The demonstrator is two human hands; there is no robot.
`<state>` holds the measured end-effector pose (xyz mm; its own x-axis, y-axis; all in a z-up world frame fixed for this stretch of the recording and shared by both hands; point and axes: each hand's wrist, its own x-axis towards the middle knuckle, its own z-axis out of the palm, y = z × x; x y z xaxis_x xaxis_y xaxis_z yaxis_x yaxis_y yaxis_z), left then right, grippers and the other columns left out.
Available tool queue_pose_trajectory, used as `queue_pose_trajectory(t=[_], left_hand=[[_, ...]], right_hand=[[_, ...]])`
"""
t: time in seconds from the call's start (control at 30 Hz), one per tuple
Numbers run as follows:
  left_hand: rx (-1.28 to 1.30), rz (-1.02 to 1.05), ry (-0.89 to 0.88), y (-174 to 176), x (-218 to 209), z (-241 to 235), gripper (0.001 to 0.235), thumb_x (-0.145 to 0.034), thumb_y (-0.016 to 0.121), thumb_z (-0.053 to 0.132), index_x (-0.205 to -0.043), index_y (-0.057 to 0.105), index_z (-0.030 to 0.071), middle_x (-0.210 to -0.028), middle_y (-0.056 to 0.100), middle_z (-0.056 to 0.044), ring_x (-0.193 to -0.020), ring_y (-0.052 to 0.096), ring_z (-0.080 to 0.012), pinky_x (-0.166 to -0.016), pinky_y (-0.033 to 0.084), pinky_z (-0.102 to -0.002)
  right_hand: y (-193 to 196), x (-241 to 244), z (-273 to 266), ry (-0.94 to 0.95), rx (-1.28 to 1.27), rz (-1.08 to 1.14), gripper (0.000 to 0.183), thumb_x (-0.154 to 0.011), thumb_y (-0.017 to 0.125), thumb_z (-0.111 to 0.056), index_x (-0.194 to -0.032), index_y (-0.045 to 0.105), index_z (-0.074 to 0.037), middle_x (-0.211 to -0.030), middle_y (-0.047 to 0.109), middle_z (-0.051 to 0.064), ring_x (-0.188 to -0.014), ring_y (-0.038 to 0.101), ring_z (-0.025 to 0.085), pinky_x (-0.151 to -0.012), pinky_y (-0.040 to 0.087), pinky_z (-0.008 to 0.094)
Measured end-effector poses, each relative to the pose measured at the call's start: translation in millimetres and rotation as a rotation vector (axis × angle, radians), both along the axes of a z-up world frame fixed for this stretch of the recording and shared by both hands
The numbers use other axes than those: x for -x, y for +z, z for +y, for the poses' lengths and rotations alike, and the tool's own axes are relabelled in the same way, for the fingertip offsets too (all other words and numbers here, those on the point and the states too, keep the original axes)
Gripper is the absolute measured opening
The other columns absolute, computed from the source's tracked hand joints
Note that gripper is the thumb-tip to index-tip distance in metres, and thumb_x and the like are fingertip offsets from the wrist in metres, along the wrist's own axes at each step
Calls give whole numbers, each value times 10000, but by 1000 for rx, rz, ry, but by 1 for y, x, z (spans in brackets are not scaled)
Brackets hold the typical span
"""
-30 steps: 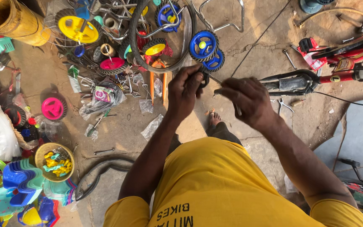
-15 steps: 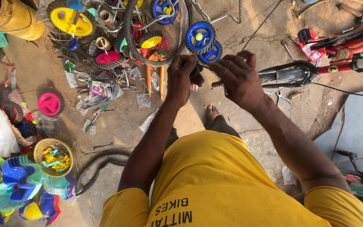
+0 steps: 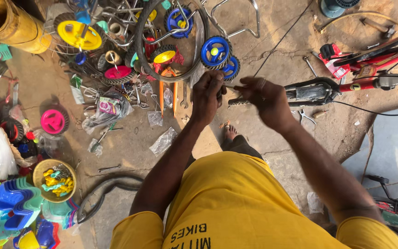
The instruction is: The person is repairing a red bicycle. They use pliers and a wrench to adjust the rear wheel and brake cables, then move to the handlebars to adjust the brake levers and cables.
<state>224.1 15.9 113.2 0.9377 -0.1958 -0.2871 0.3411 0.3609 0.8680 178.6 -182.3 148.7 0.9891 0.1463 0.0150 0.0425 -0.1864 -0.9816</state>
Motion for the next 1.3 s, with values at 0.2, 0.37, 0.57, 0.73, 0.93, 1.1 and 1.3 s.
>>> queue_pose_trajectory(t=[0.2,0.37,0.57,0.73,0.93,1.1,1.3], left_hand=[[215,99,91,-6,4,-5,175,-1005,594,250,-986,586,76,-723,573,-23,-429,416,-72,-377,322,-241],[99,31,51,-19,14,-19,187,-1045,586,241,-996,588,61,-730,569,-37,-455,425,-78,-396,339,-250],[287,192,12,-23,22,-45,151,-1003,633,200,-993,597,54,-702,580,-54,-405,417,-87,-373,332,-244],[186,154,39,-24,25,-55,110,-985,658,124,-985,622,20,-735,603,-54,-442,458,-88,-386,365,-246],[29,115,-189,-15,35,-85,112,-991,636,121,-1017,628,12,-731,590,-35,-458,475,-65,-397,388,-239],[84,183,-317,-13,44,-84,198,-983,607,122,-1117,679,-5,-720,584,-27,-424,440,-54,-377,371,-231],[51,-1,-451,-12,47,-88,196,-1015,599,88,-1156,675,-24,-732,589,-35,-496,506,-72,-437,417,-241]], right_hand=[[10,10,-22,-303,489,-657,268,-1092,639,-170,-1266,591,28,-1297,648,186,-1207,622,316,-1012,514,400],[22,6,-24,-186,-522,658,263,-988,620,-256,-1138,728,-69,-1068,731,128,-964,647,267,-775,516,419],[33,11,-58,4,914,-813,237,-883,661,-67,-1088,694,-183,-1092,717,89,-1005,673,266,-841,522,410],[-6,47,-81,-349,189,137,263,-1055,658,-287,-1148,707,-46,-1027,735,132,-889,703,234,-783,551,378],[-4,65,-97,-38,387,-39,267,-984,634,-194,-1211,734,-95,-1030,739,123,-921,688,273,-762,557,381],[24,92,-87,-208,1025,-816,164,-937,731,-107,-1075,645,-125,-1066,731,145,-974,680,312,-810,535,476],[39,124,-65,-491,-782,657,446,-1011,590,-459,-1084,760,-54,-1028,728,190,-835,673,291,-674,553,403]])
